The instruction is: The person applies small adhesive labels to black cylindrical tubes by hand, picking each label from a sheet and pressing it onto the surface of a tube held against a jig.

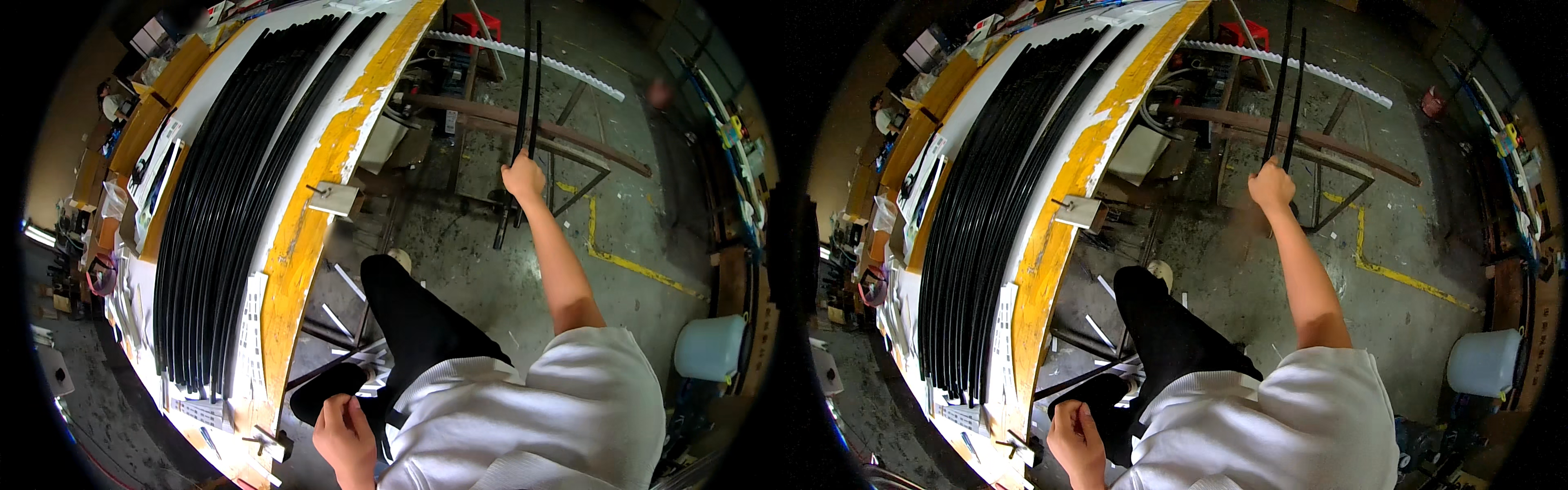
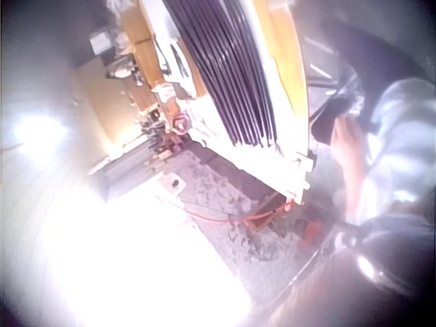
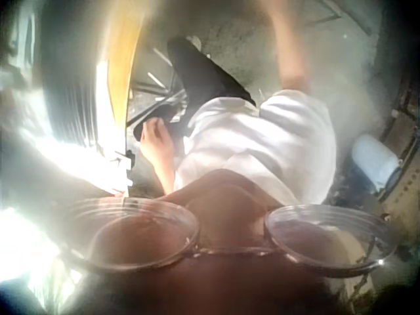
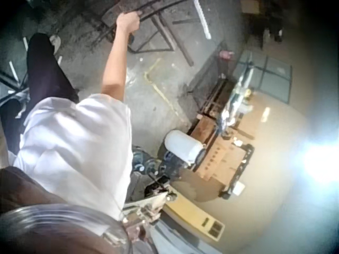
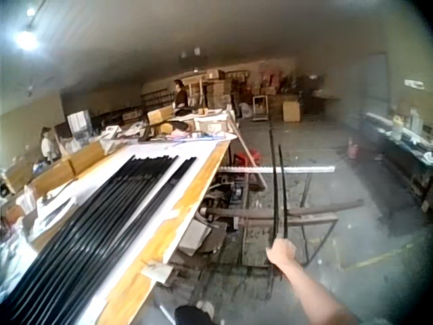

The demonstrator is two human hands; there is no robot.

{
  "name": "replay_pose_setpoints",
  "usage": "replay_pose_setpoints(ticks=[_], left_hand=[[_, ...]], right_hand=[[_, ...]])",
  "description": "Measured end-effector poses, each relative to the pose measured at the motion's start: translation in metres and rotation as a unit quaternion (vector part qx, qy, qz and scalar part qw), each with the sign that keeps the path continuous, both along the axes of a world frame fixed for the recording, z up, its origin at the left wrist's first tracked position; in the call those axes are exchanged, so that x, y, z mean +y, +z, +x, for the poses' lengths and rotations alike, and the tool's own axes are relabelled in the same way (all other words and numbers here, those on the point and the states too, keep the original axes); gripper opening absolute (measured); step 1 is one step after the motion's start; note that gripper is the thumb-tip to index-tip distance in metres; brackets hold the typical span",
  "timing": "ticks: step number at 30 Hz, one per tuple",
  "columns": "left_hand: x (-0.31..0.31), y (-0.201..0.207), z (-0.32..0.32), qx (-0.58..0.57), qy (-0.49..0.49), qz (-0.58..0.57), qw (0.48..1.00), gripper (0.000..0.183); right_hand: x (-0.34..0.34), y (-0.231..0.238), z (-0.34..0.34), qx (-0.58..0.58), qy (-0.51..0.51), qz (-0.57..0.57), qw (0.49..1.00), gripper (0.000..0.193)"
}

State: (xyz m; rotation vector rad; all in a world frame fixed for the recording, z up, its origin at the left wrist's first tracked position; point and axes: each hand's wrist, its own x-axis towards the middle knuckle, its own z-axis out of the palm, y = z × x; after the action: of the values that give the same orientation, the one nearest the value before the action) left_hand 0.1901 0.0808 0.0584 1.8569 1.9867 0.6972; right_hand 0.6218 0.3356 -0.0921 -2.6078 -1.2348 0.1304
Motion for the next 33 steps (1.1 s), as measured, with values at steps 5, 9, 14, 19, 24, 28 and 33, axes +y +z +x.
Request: replay_pose_setpoints(ticks=[5, 9, 14, 19, 24, 28, 33], left_hand=[[0.013, -0.001, 0.015, 0.019, -0.002, -0.018, 1.000, 0.005], [0.015, -0.006, 0.018, 0.013, 0.000, -0.005, 1.000, 0.006], [0.019, 0.025, 0.027, -0.215, -0.060, -0.027, 0.974, 0.028], [0.016, 0.041, 0.050, -0.658, -0.316, 0.090, 0.678, 0.088], [0.001, 0.072, 0.088, -0.765, -0.224, 0.255, 0.547, 0.056], [0.004, 0.048, 0.081, -0.685, -0.284, 0.358, 0.567, 0.052], [0.003, 0.055, 0.030, -0.683, -0.252, 0.334, 0.599, 0.041]], right_hand=[[0.037, -0.031, 0.048, 0.009, -0.026, -0.082, 0.996, 0.071], [0.058, -0.028, 0.062, 0.017, -0.049, -0.121, 0.991, 0.074], [0.055, 0.009, 0.013, -0.021, 0.008, -0.084, 0.996, 0.061], [0.023, 0.013, -0.027, 0.058, 0.246, 0.066, 0.965, 0.029], [-0.013, 0.070, -0.135, 0.130, 0.432, 0.163, 0.877, 0.018], [-0.027, 0.086, -0.224, 0.169, 0.583, 0.212, 0.766, 0.016], [-0.011, 0.106, -0.300, 0.047, 0.684, 0.287, 0.669, 0.014]])
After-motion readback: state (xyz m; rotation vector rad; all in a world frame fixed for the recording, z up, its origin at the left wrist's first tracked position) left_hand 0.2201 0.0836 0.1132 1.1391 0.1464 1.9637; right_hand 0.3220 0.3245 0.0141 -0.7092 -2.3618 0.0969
